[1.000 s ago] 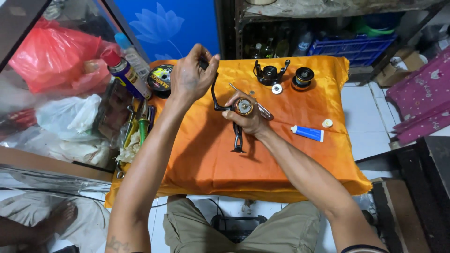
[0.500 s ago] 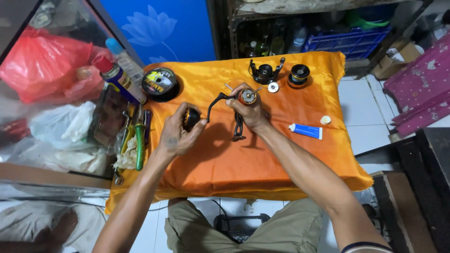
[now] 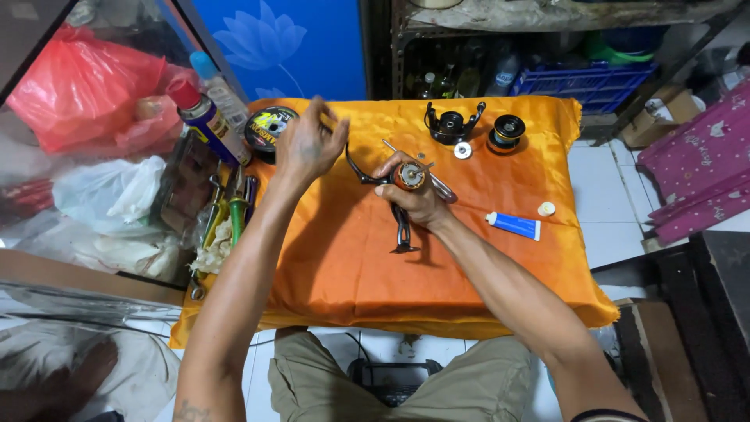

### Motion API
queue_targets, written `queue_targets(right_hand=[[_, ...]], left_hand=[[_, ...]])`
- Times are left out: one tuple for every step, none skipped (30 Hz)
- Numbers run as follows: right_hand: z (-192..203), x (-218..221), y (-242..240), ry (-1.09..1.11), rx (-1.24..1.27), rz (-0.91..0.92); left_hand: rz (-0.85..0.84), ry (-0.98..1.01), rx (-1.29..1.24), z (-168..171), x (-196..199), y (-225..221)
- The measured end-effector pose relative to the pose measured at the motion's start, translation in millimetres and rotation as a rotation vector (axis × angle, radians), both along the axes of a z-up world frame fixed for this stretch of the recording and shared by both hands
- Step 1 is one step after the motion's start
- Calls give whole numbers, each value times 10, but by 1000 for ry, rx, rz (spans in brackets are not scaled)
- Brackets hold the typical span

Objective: A person performs maintenance on a fishing reel by disassembling it with a screwdriver and inspecting the internal components.

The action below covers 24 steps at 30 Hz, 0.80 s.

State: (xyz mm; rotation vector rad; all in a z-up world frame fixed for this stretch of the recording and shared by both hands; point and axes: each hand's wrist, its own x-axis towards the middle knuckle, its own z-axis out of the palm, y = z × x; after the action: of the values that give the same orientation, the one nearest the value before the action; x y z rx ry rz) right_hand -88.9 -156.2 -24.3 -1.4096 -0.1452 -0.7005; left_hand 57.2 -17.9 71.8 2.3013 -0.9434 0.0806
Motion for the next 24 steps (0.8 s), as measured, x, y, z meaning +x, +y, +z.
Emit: queue_targets(right_hand=[[-36, 21, -29, -2, 2, -4], [-74, 43, -57, -17, 6, -39], [-119, 62, -76, -30, 12, -72], [-147, 79, -80, -29, 16, -75], [-166, 90, -111, -34, -9, -119], [-183, 101, -142, -40, -35, -163], [-191, 95, -141, -40, -33, -167], [-199, 90, -138, -27, -29, -200], [-203, 91, -135, -15, -25, -233], [-199, 102, -155, -17, -22, -238], [-204, 105, -168, 18, -78, -234], [-211, 110, -175, 54, -135, -229], [-157, 76, -134, 58, -131, -227], [-100, 43, -84, 24, -135, -161], [-30, 34, -35, -11, -146, -84], [-64, 34, 1, -9, -149, -70], [-90, 33, 23, -12, -124, -36], [-114, 27, 37, -15, -99, -2], [-107, 27, 35, -18, -100, -2], [-100, 23, 26, -28, -78, 7], [-92, 22, 11, -38, -58, 15], [-86, 23, -6, -41, -59, 16], [-78, 26, -29, -42, -40, 3], [-72, 29, -54, -44, -20, -10]], left_hand=[[-4, -2, 2, -111, 10, 46], [-6, 87, 83, -225, 22, 92], [-6, 179, 167, -345, 31, 149], [-8, 179, 171, -348, -71, 255], [-21, 247, 152, -344, -167, 327], [-33, 314, 134, -338, -261, 402], [-37, 313, 136, -278, -385, 482], [-78, 331, 78, -217, -506, 565], [-119, 347, 21, -149, -621, 647], [-124, 344, 24, -240, -585, 688], [-213, 302, -141, -342, -558, 738], [-301, 258, -307, -446, -529, 796], [-298, 262, -304, -333, -518, 748], [-333, 154, -355, -219, -505, 709], [-356, 40, -412, -106, -493, 687], [-342, 40, -415, -91, -442, 609], [-306, -31, -454, -65, -378, 511], [-270, -102, -493, -35, -317, 407], [-270, -105, -493, -20, -283, 347], [-223, -78, -462, -3, -252, 281], [-175, -52, -432, 14, -218, 209], [-176, -55, -433, -18, -210, 212], [-101, -6, -269, -44, -195, 204], [-25, 42, -105, -72, -180, 194]])
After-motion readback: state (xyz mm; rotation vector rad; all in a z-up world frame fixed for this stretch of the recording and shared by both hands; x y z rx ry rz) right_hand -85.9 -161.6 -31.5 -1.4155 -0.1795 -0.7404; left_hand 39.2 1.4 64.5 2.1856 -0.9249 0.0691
